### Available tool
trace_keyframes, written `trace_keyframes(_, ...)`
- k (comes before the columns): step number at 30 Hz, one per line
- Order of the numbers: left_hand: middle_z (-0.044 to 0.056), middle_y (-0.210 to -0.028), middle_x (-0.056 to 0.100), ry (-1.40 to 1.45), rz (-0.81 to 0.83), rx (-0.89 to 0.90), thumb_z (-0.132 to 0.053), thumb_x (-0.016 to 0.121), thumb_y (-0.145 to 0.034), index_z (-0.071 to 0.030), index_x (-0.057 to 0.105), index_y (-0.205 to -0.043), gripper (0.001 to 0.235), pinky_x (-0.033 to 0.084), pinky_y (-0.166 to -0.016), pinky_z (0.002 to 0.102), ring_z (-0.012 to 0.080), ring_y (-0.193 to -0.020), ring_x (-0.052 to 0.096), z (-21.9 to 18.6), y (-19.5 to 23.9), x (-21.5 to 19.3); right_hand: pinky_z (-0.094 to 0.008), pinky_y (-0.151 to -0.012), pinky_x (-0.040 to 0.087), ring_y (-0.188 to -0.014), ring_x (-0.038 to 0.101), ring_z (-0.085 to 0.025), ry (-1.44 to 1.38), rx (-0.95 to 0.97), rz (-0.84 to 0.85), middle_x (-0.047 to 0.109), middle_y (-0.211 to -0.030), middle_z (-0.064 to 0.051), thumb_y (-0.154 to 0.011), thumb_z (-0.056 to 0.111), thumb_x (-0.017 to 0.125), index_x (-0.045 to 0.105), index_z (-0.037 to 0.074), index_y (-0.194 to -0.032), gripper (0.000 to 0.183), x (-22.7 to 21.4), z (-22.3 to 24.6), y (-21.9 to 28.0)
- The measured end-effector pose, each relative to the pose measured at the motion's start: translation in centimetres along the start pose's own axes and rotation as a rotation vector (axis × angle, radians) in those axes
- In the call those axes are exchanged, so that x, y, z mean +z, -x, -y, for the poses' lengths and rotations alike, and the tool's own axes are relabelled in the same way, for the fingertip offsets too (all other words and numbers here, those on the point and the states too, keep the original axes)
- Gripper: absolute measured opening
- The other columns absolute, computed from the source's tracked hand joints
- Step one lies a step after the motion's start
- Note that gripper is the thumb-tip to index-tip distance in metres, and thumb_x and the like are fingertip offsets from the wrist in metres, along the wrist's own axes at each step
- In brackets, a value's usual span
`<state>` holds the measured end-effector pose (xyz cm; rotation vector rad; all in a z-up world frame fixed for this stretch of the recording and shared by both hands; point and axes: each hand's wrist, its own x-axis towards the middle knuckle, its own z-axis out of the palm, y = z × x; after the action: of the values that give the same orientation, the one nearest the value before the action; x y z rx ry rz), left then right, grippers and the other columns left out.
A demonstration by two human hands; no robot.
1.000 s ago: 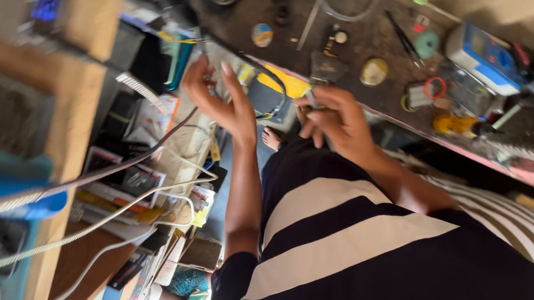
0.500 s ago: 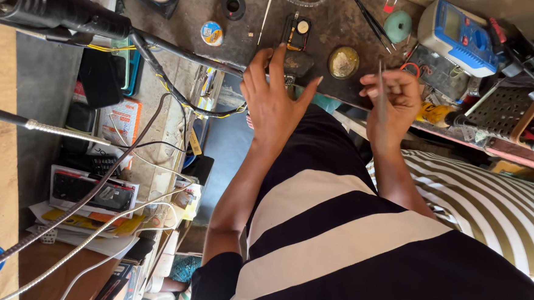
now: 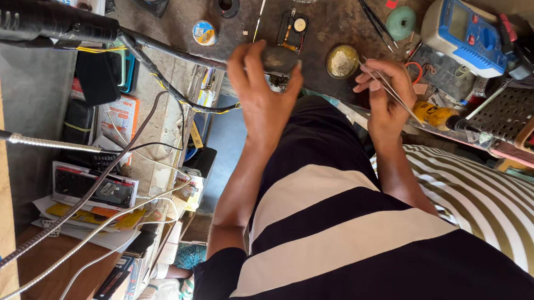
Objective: The person uses a soldering iron and tweezers to work on a small circuit board clamped to a workbench. They apply solder to specific points on the board while holding it steady, then set the tools down and inspect the board.
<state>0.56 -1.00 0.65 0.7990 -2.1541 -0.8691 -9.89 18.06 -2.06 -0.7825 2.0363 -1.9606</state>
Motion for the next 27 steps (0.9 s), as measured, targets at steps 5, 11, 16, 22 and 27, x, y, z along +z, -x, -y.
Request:
trace_keyframes(5, 0.015, -0.140, 0.049, -0.056, -0.028, -0.056, -0.009, 0.087, -0.084, -0.005, 0.054, -0.139, 0.065, 0.044, -0.112, 0.046, 0.0364, -0.131, 0.050, 1.1, -1.0, -1.4, -0.025, -0.075, 0.056, -0.090, 0.067, -0.016, 0.251, -0.002, -0.012, 0.062, -0.119, -0.015, -0.109, -0.005, 0.060, 0.066, -0.006, -0.125, 0.016, 0.4, 1.0, -0.4)
trace_keyframes(11, 0.016, -0.143, 0.051, -0.147, -0.057, -0.053, -0.012, 0.087, -0.088, -0.005, 0.053, -0.140, 0.062, 0.040, -0.115, 0.048, 0.0368, -0.132, 0.051, 2.0, -1.2, -1.5, -0.024, -0.081, 0.058, -0.097, 0.069, -0.015, 0.327, -0.113, -0.060, 0.066, -0.116, -0.013, -0.100, -0.013, 0.072, 0.061, -0.004, -0.114, 0.020, 0.7, 0.0, -0.2)
trace_keyframes(16, 0.016, -0.144, 0.053, -0.113, -0.038, -0.094, -0.014, 0.085, -0.091, -0.005, 0.054, -0.140, 0.059, 0.042, -0.114, 0.048, 0.0360, -0.130, 0.051, 2.2, -1.3, -1.3, -0.024, -0.083, 0.058, -0.095, 0.067, -0.014, 0.296, -0.120, -0.057, 0.065, -0.116, -0.014, -0.101, -0.015, 0.070, 0.060, -0.005, -0.115, 0.020, 0.8, -0.6, -0.2)
trace_keyframes(22, 0.016, -0.145, 0.050, -0.186, -0.065, -0.058, -0.019, 0.086, -0.092, -0.007, 0.054, -0.140, 0.059, 0.041, -0.113, 0.049, 0.0364, -0.131, 0.051, 1.6, -1.1, -1.3, -0.024, -0.082, 0.058, -0.095, 0.067, -0.013, 0.293, -0.102, -0.050, 0.065, -0.116, -0.014, -0.102, -0.014, 0.071, 0.059, -0.005, -0.115, 0.021, 0.8, -0.7, -0.1)
trace_keyframes(27, 0.013, -0.142, 0.051, -0.226, -0.057, -0.063, -0.020, 0.086, -0.092, -0.008, 0.058, -0.136, 0.054, 0.041, -0.105, 0.047, 0.0322, -0.122, 0.053, 0.6, -0.2, -1.8, -0.024, -0.083, 0.059, -0.094, 0.068, -0.013, 0.268, -0.098, -0.048, 0.065, -0.115, -0.014, -0.103, -0.013, 0.072, 0.059, -0.004, -0.116, 0.020, 0.6, -0.9, 0.1)
